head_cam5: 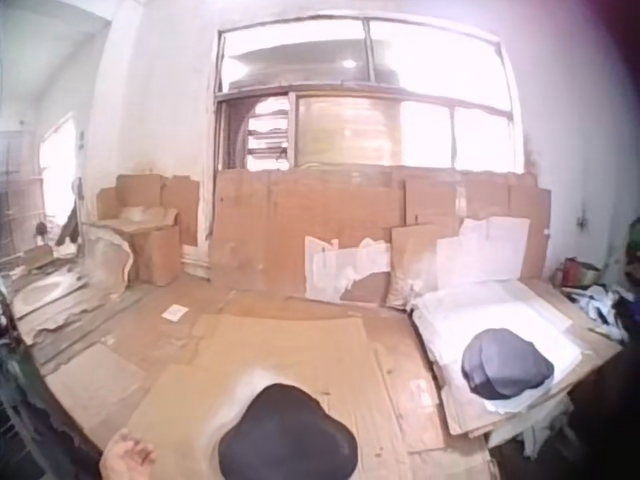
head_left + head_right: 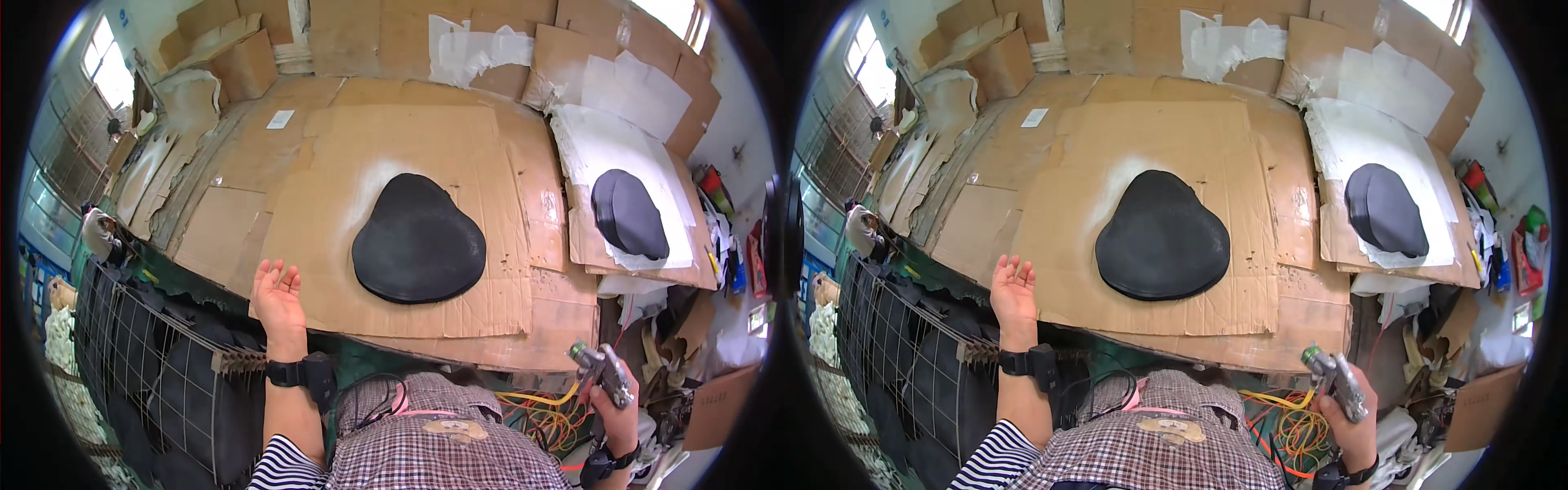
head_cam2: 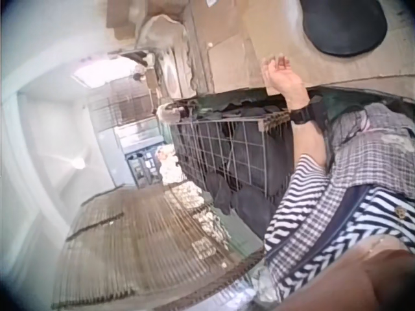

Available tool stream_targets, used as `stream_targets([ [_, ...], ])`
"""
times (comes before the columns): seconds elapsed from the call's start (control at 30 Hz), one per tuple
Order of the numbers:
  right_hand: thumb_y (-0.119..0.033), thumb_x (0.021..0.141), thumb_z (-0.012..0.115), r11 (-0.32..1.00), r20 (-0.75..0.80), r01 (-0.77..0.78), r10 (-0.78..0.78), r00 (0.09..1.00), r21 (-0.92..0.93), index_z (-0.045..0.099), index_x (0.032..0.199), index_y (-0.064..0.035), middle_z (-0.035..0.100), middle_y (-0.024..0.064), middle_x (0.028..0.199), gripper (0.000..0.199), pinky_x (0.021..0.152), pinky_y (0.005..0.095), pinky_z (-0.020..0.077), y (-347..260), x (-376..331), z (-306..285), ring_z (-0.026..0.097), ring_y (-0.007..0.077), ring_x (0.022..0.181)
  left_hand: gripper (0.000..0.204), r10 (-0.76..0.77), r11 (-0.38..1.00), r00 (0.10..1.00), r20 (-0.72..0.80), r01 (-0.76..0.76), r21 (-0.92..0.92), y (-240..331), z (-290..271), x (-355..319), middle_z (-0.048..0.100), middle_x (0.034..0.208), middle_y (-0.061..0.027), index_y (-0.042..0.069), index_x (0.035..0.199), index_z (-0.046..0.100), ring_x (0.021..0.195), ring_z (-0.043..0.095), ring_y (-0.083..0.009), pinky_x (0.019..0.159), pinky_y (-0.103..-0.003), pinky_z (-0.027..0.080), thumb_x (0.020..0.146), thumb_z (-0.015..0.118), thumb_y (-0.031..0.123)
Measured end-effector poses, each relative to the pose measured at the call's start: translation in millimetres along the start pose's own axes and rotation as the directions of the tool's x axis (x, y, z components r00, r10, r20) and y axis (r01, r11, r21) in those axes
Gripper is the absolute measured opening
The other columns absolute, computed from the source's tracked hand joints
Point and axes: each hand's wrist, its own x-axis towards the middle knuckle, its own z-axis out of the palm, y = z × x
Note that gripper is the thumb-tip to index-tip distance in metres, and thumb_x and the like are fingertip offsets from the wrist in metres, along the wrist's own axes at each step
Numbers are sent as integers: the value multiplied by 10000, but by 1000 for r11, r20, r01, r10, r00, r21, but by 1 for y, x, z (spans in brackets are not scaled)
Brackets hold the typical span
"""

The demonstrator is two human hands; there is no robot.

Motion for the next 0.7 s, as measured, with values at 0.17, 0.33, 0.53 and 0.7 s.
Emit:
stream_targets([
  [0.17,-110,783,709,995,229,-72,54,972,71,470,1235,53,630,108,841,537,685,298,508,2,-11,20,612,158,736,402,-46,999,999,-15,47,28,-12,-8,8,551,1054,-91,51,1230,419,829,589,-213,752,-322,480,845,537,58],
  [0.33,-143,805,692,986,176,-15,-15,984,166,477,1216,30,625,93,815,495,666,283,486,0,3,62,615,165,738,395,-85,994,996,-22,86,70,-18,-11,8,555,1039,-87,45,1222,421,800,597,-205,723,-312,484,844,535,54],
  [0.53,-169,827,675,994,-97,44,-34,995,105,483,1160,31,608,72,812,434,646,251,476,-8,13,72,592,133,696,382,-85,990,996,-41,89,111,-20,-19,8,561,1023,-82,42,1212,435,783,601,-195,705,-301,484,841,525,44],
  [0.7,-184,808,696,999,-139,36,-35,990,2,489,1150,32,601,71,780,455,620,249,475,6,-6,42,576,128,661,380,-92,989,994,-56,98,110,-28,-30,14,563,1015,-74,49,1213,437,778,599,-190,697,-298,480,842,521,45],
])
